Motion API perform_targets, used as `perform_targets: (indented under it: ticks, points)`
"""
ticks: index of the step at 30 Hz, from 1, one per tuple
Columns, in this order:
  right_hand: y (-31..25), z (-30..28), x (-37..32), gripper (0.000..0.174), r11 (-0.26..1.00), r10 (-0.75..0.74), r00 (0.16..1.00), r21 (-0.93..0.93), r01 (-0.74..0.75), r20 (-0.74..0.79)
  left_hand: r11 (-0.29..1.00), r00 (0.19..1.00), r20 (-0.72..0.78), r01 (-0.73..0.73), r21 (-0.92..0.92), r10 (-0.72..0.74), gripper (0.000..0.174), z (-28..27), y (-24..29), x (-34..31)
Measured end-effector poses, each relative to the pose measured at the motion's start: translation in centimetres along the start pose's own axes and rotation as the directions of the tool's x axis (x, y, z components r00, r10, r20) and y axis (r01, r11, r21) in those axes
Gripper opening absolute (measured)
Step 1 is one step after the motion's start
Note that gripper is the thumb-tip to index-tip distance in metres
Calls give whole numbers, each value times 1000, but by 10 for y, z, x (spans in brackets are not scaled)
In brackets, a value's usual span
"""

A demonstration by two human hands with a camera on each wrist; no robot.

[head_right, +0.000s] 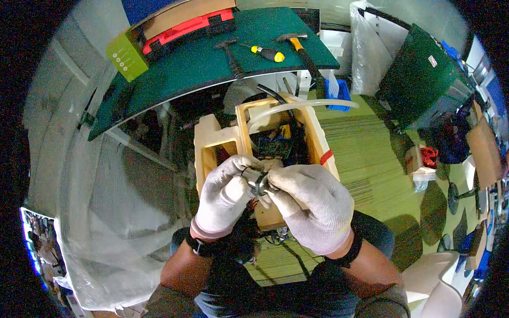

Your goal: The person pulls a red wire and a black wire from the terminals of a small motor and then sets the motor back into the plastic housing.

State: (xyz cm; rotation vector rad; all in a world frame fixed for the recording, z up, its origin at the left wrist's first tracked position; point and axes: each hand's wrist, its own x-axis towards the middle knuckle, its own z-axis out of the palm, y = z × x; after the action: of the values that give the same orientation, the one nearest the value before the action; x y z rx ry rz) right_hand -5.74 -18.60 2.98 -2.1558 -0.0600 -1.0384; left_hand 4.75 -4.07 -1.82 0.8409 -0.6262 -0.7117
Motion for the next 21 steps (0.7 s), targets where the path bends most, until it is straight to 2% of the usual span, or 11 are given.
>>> perform_targets:
  ticks: [3,7,13,21]
  points:
    - [0,-2,1,22,998,-11,999,60,8,53,984,998,-2,59,-170,-60,42,0,-3,0]
    - [5,-2,-2,24,992,-73,997,100,71,23,972,997,22,79,-220,-77,45,3,-4,2]
    - [8,-3,-2,27,992,-95,995,82,93,15,969,994,75,89,-229,-74,48,0,-6,4]
    - [6,0,-1,29,994,-83,997,69,83,6,978,998,66,25,-207,-11,46,-3,-4,4]
